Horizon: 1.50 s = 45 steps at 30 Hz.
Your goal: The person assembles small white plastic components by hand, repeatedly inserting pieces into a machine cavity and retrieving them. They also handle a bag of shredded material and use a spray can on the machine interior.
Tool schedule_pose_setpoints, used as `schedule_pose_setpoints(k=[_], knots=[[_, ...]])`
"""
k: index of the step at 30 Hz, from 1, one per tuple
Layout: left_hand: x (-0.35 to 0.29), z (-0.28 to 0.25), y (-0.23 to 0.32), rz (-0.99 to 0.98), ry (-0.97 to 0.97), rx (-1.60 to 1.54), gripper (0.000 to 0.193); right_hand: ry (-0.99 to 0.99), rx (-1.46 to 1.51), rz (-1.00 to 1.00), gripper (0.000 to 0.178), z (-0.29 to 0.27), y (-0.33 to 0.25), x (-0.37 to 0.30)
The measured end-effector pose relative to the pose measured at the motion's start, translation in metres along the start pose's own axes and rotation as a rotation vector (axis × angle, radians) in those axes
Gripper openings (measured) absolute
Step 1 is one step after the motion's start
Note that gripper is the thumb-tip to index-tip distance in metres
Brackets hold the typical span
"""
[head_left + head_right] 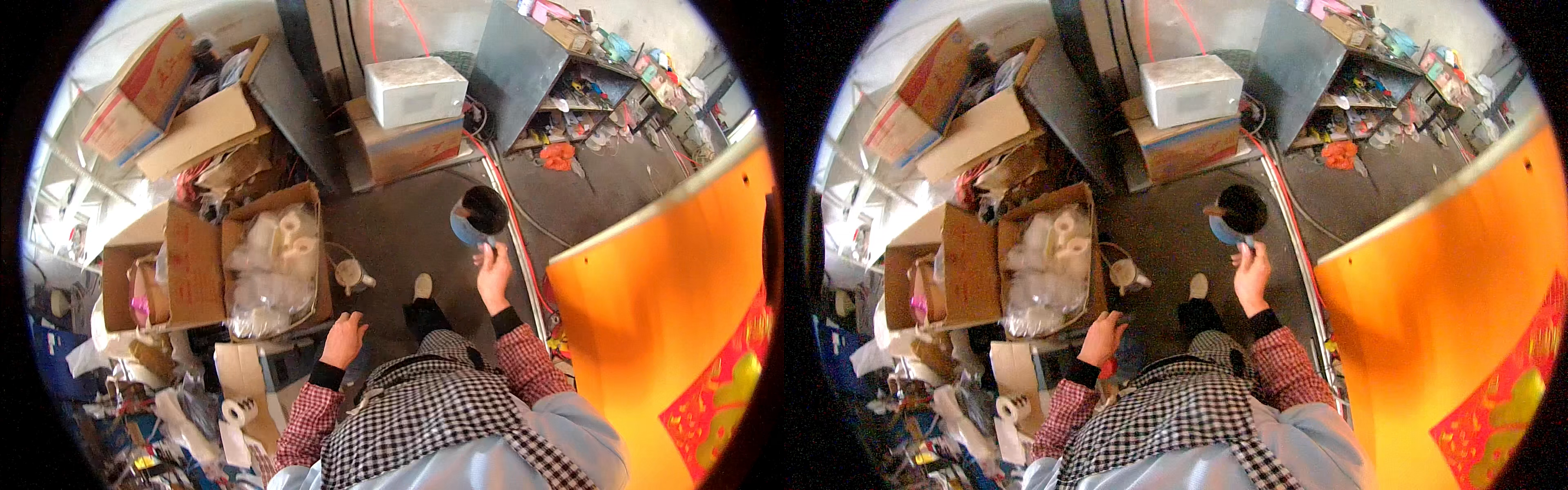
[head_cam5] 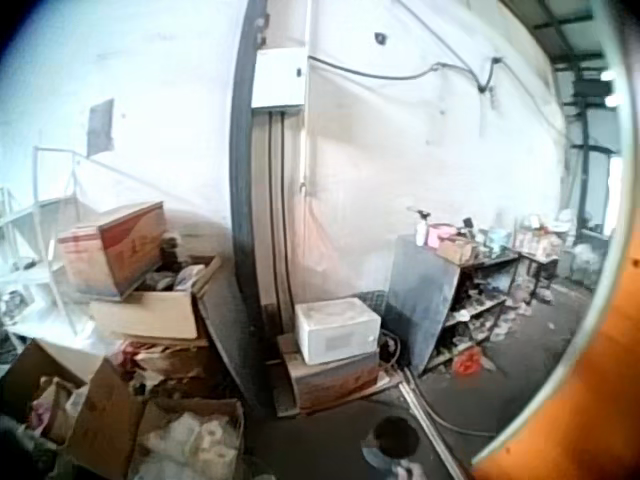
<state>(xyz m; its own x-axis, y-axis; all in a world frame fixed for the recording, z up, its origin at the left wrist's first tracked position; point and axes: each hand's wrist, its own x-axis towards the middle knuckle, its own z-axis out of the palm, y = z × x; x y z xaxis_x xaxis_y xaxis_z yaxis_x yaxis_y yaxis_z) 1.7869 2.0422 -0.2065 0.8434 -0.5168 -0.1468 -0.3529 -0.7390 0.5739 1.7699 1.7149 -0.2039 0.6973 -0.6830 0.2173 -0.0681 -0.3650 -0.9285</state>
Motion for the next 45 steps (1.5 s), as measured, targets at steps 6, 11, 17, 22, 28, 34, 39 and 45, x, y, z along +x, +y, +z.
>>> schedule_pose_setpoints(k=[6,11,17,22,28,34,39,45], knots=[[0.114,0.006,-0.04,-0.018,0.05,-0.089,0.018,0.099,0.132,-0.006,0.012,0.068,0.013,0.161],[0.176,0.008,-0.112,-0.254,-0.27,0.104,0.021,0.161,0.123,0.03,0.01,0.087,0.025,0.261],[0.314,0.019,-0.148,-0.559,-0.565,0.008,0.024,0.328,0.039,0.042,0.014,0.066,0.044,0.338],[0.52,-0.017,-0.135,0.18,-0.485,0.271,0.012,0.515,-0.299,0.208,0.018,0.035,0.081,0.351],[0.763,-0.008,0.007,0.401,-0.388,0.133,0.019,0.85,-0.306,0.362,0.019,-0.015,0.09,0.359],[0.85,0.078,0.24,0.598,-0.526,-0.101,0.018,1.043,-0.307,0.471,0.018,-0.073,0.125,0.383],[0.85,0.173,0.363,0.767,-0.849,0.332,0.024,1.045,-0.307,0.45,0.022,-0.152,0.157,0.448],[0.915,0.252,0.446,0.944,-0.859,0.32,0.025,0.999,-0.424,0.427,0.024,-0.257,0.192,0.563]])
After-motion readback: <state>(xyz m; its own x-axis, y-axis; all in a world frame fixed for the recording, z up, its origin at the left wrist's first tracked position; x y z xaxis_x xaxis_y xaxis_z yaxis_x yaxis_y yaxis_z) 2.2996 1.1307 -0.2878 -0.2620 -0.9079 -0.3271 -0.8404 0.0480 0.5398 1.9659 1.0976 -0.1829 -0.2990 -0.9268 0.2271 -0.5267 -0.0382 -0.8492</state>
